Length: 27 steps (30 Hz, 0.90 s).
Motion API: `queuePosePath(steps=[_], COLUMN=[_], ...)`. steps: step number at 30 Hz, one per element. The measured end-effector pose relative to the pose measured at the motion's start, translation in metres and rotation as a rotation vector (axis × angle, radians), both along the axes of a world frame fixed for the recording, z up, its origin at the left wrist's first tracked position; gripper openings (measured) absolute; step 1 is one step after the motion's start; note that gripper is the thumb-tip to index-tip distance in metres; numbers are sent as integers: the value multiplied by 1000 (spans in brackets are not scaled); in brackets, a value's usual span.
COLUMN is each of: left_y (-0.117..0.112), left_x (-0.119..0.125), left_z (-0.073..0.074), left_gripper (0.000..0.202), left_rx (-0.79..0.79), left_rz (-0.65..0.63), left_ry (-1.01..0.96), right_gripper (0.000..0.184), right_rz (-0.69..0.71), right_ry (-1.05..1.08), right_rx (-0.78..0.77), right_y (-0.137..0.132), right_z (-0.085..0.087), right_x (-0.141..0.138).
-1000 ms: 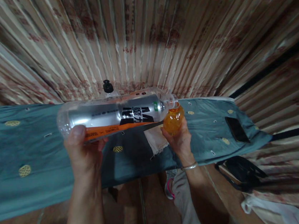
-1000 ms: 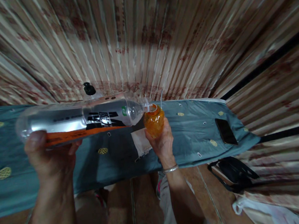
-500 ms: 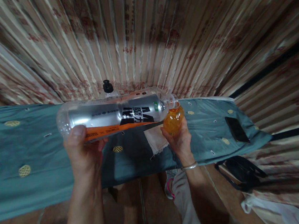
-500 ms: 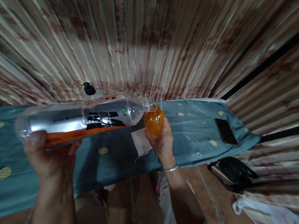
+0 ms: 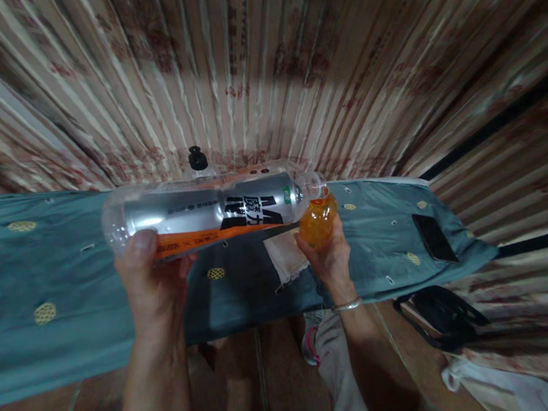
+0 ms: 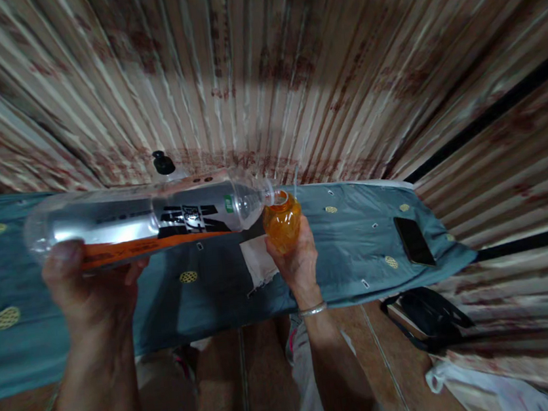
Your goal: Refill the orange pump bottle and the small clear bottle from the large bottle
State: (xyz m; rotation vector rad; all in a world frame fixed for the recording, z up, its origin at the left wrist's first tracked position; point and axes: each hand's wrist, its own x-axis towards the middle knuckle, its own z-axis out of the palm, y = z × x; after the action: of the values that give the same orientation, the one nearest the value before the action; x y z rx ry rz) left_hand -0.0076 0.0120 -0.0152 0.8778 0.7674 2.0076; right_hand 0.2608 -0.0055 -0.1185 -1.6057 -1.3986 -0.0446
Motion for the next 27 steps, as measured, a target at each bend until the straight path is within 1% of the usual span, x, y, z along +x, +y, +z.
queuePosePath(steps=[4, 10, 16, 20, 22, 27], left_y=[0, 1, 0, -1, -1, -1], left_x=[0, 3, 3, 3, 3, 3], left_z=[1, 4, 6, 7, 6, 5], left_gripper=[42, 35, 41, 43, 44, 41], left_rx=[17, 20, -11, -42, -38, -9], left_rz=[-9, 16, 23, 22, 22, 18], left_ry=[15, 12, 18, 1, 3, 26], right_gripper=[92, 93, 92, 90, 89, 90], right_rz=[-6, 11, 15, -28, -44, -19], right_ry=[-8, 7, 3, -27, -37, 0], right_rx=[0, 3, 9, 7, 2, 23], right_y=[0, 0, 1, 0, 0, 0], right_z=[-2, -3, -1, 1, 1, 0], right_x=[0, 1, 0, -1, -2, -1])
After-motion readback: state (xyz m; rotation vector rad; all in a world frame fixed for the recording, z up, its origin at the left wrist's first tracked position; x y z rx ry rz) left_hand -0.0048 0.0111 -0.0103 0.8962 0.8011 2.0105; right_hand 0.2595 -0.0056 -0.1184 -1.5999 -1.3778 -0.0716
